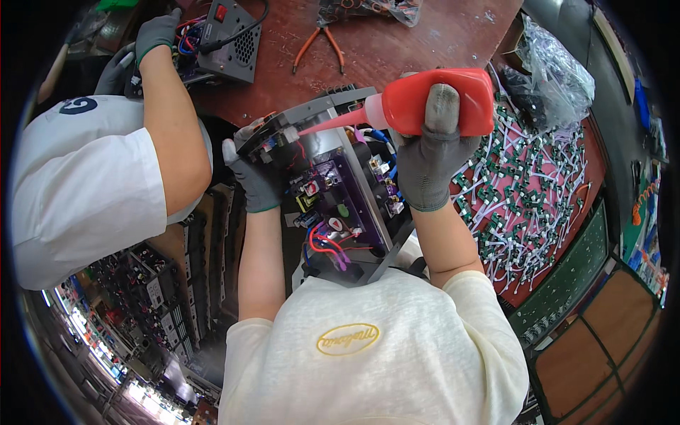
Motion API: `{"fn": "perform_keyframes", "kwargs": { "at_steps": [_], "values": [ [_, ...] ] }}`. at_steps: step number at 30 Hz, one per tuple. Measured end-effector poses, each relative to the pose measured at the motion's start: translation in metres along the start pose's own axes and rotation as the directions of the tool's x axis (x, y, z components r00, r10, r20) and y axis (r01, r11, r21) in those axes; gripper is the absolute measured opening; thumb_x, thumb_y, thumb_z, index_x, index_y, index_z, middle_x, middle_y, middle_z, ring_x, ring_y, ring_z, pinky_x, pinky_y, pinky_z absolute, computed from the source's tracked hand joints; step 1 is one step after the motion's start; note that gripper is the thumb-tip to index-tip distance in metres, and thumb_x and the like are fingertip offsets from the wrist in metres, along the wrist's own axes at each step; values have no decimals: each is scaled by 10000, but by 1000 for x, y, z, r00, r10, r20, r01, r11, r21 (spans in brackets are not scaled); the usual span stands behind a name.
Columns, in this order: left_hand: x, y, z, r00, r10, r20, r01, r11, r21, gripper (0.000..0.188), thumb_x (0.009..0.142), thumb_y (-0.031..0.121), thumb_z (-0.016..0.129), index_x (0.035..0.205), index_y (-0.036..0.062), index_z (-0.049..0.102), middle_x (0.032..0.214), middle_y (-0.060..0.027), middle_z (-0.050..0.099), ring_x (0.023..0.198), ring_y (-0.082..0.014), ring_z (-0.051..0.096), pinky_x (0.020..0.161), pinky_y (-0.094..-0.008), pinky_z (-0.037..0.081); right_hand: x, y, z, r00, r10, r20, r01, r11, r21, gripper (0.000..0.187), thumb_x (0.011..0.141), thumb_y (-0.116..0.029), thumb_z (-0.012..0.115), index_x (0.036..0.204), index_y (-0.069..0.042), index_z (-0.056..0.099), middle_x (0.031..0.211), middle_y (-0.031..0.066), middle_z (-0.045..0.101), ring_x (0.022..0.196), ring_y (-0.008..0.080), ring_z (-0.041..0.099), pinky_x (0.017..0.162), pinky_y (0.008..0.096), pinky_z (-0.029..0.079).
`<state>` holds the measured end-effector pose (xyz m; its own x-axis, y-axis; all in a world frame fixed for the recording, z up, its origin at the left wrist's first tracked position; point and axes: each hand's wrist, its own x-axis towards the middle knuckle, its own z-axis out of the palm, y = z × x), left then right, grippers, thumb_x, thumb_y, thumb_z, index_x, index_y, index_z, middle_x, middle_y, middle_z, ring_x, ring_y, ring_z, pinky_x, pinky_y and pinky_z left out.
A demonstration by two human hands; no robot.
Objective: Assembling electronic components and applying sealant to a power supply unit housing on a factory workbench.
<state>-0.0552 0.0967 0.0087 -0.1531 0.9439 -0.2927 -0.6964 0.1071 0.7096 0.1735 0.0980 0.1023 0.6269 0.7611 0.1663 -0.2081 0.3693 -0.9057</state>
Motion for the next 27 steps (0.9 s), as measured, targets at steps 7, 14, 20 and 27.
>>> {"fn": "perform_keyframes", "kwargs": {
  "at_steps": [7,14,20,27],
  "values": [
    [-5,0,8,999,3,50,-7,996,84,593,864,594,451,995,40,616,967,-132,642,882,-269,612,790,-404,505,0,9,8,978,197,66,-202,977,66,191,835,-168,715,948,-46,621,844,-8,614,728,65,544,640,226,456],
    [0,-2,1,999,23,32,-24,999,22,544,878,561,449,937,53,632,1016,-169,655,922,-301,635,828,-443,517,2,15,12,977,203,58,-206,977,54,204,829,-144,723,979,-51,622,888,-9,619,774,67,556,686,236,465],
    [0,-1,-1,1000,21,-11,-21,999,40,550,868,569,462,929,50,633,1023,-167,655,917,-295,637,830,-424,512,2,14,15,976,214,46,-218,972,85,219,816,-122,734,991,-47,625,903,-9,623,799,68,556,716,238,463],
    [-1,0,3,999,47,-14,-45,994,96,605,847,590,480,956,16,639,1004,-167,663,899,-292,640,834,-421,509,6,17,19,996,72,60,-71,997,-13,222,812,-125,740,987,-44,630,899,-11,623,795,65,555,711,237,461]
  ]
}}
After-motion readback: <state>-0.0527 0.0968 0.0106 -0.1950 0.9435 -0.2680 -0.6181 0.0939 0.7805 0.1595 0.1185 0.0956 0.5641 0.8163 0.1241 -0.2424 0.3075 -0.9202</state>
